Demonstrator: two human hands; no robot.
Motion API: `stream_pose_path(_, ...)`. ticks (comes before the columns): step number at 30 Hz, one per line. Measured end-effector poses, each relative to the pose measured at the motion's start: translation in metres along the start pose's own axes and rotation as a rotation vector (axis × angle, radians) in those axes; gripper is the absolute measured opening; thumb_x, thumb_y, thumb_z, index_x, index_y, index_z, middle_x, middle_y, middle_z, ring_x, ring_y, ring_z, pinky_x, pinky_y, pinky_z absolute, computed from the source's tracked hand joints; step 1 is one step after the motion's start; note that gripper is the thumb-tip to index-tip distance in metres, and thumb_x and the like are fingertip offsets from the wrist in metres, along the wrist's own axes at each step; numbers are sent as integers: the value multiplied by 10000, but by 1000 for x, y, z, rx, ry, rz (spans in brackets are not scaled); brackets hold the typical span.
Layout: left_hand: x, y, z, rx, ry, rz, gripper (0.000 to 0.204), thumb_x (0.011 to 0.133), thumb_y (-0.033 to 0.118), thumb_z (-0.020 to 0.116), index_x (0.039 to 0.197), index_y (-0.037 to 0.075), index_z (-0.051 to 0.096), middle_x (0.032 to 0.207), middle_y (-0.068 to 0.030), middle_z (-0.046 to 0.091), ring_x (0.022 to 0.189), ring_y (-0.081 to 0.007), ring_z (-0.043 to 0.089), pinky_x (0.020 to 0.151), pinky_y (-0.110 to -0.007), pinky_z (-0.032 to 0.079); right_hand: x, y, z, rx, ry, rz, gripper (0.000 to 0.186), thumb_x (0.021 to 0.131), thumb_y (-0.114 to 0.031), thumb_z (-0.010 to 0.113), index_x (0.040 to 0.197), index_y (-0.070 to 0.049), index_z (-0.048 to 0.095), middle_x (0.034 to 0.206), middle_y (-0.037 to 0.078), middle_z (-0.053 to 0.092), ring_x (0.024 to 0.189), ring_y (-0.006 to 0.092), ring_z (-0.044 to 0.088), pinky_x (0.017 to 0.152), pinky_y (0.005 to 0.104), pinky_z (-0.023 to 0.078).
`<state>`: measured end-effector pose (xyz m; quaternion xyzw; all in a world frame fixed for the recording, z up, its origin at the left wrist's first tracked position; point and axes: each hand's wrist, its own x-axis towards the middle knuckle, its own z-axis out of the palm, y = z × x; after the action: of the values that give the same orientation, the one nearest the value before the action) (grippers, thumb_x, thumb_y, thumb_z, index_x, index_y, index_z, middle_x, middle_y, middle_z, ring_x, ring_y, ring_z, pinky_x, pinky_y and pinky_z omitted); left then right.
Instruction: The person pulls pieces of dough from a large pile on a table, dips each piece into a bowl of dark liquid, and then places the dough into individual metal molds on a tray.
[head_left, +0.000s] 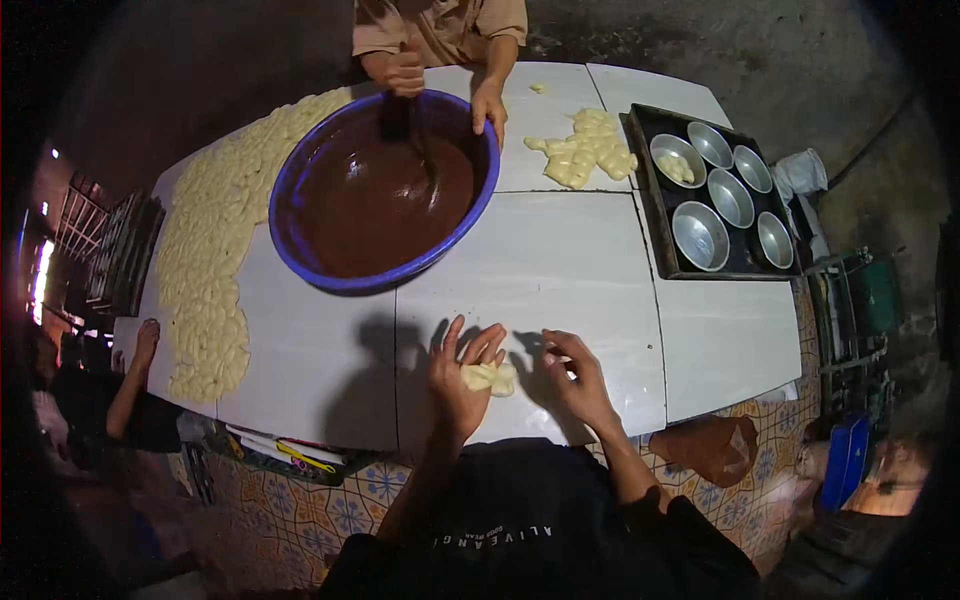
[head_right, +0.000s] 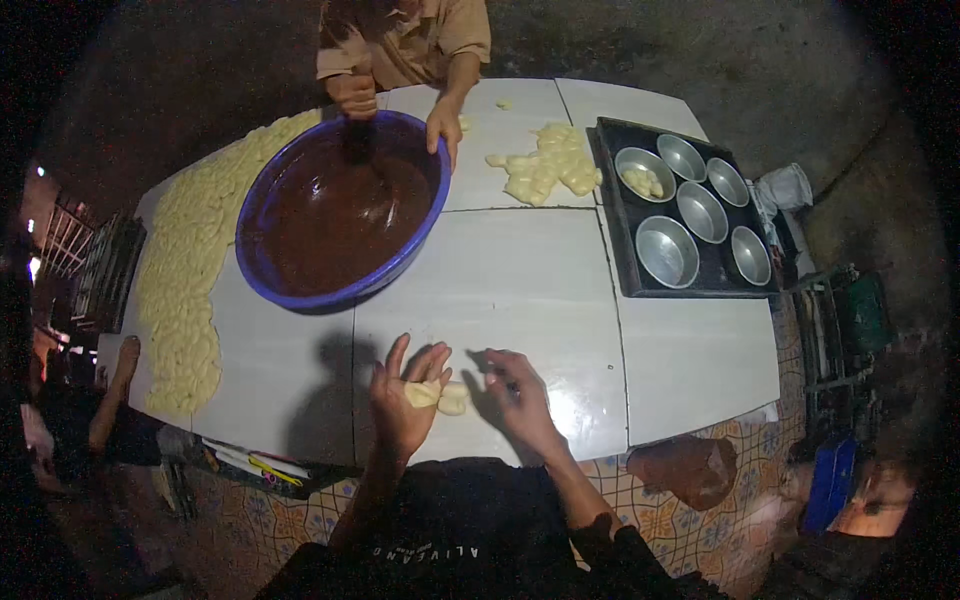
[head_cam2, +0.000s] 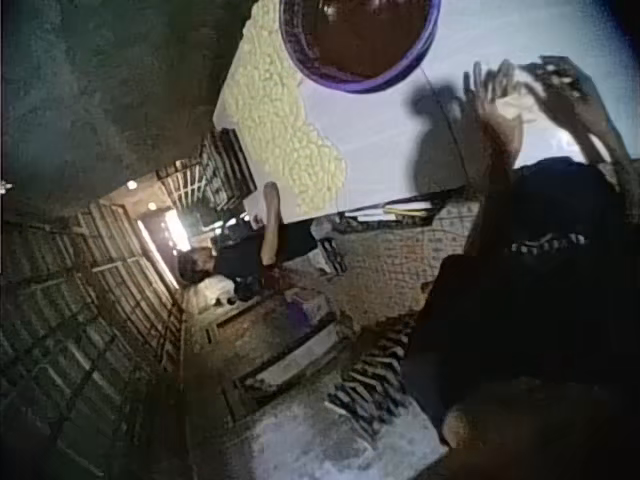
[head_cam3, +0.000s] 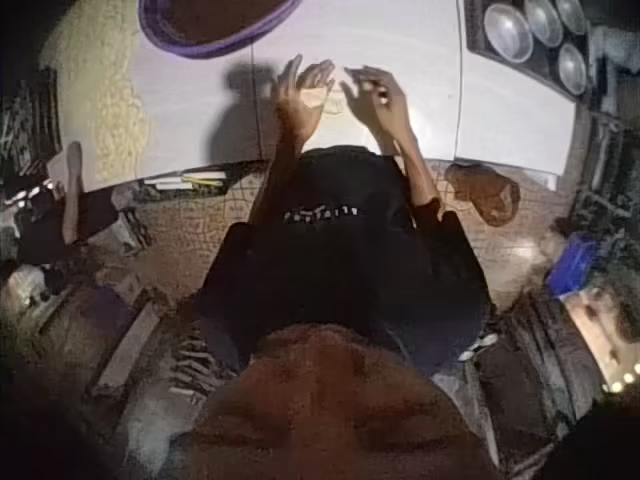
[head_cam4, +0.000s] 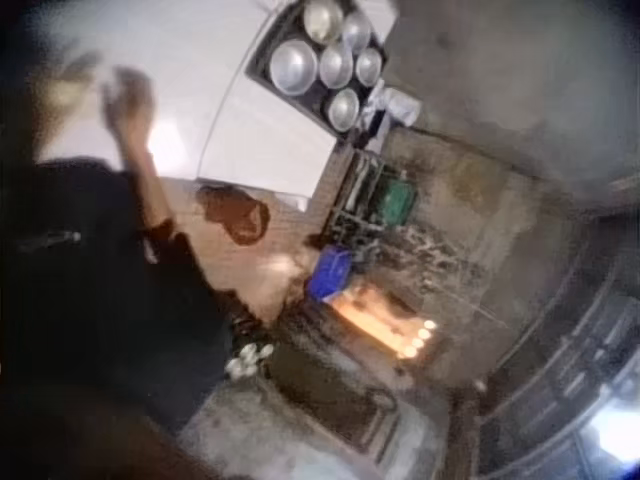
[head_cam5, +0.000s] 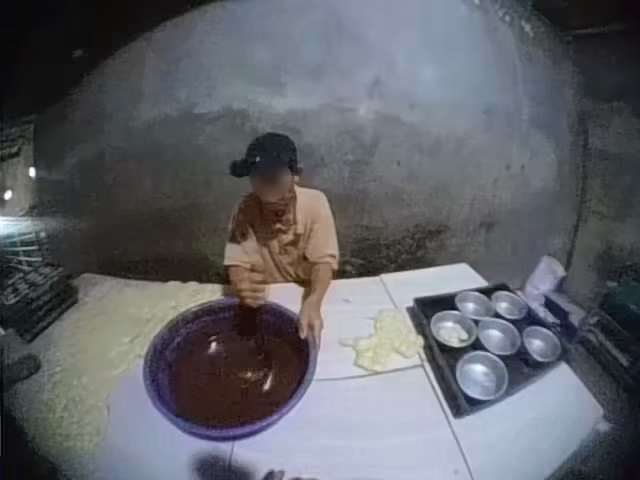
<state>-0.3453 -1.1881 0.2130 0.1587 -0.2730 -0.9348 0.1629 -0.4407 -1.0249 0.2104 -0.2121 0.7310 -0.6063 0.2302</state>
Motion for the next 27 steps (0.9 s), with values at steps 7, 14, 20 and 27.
stream_pose_path(7, -15, 3, -15, 332, -34, 289, 692, 979, 550, 322, 1487, 95, 201, 1517, -185, 266, 1427, -266, 192, 1155, -448, 100, 1, -5, 33, 11, -205, -68, 201, 938, -110, 569, 1086, 5, 644, 1007, 56, 610, 875, 141, 587, 747, 276, 483)
stream_pose_path(14, -51, 106, -192, 524, 575, 1182, 364, 946, 351, 499, 1117, 35, 557, 1001, -98, 615, 932, -196, 615, 875, -348, 482, 23, 130, -98, -603, 321, -128, 482, 980, -326, 514, 1318, 17, 513, 1091, 124, 582, 898, 201, 576, 796, 326, 484)
stream_pose_path(20, -114, 231, -294, 243, 1049, 1084, 296, 923, 215, 542, 1169, 51, 543, 894, -27, 593, 785, -131, 547, 752, -280, 442, 20, 17, 43, -197, -110, -70, 407, 949, -209, 566, 1259, 55, 546, 1082, 116, 653, 921, 152, 617, 723, 259, 486)
stream_pose_path(27, -98, 322, -390, 458, 1432, 1111, 441, 898, 90, 571, 1298, -46, 444, 1190, -134, 548, 1061, -276, 542, 928, -348, 415, 53, -37, 293, -135, -940, -36, 415, 921, -121, 616, 1282, 61, 523, 1140, 106, 633, 1016, 170, 597, 914, 288, 456)
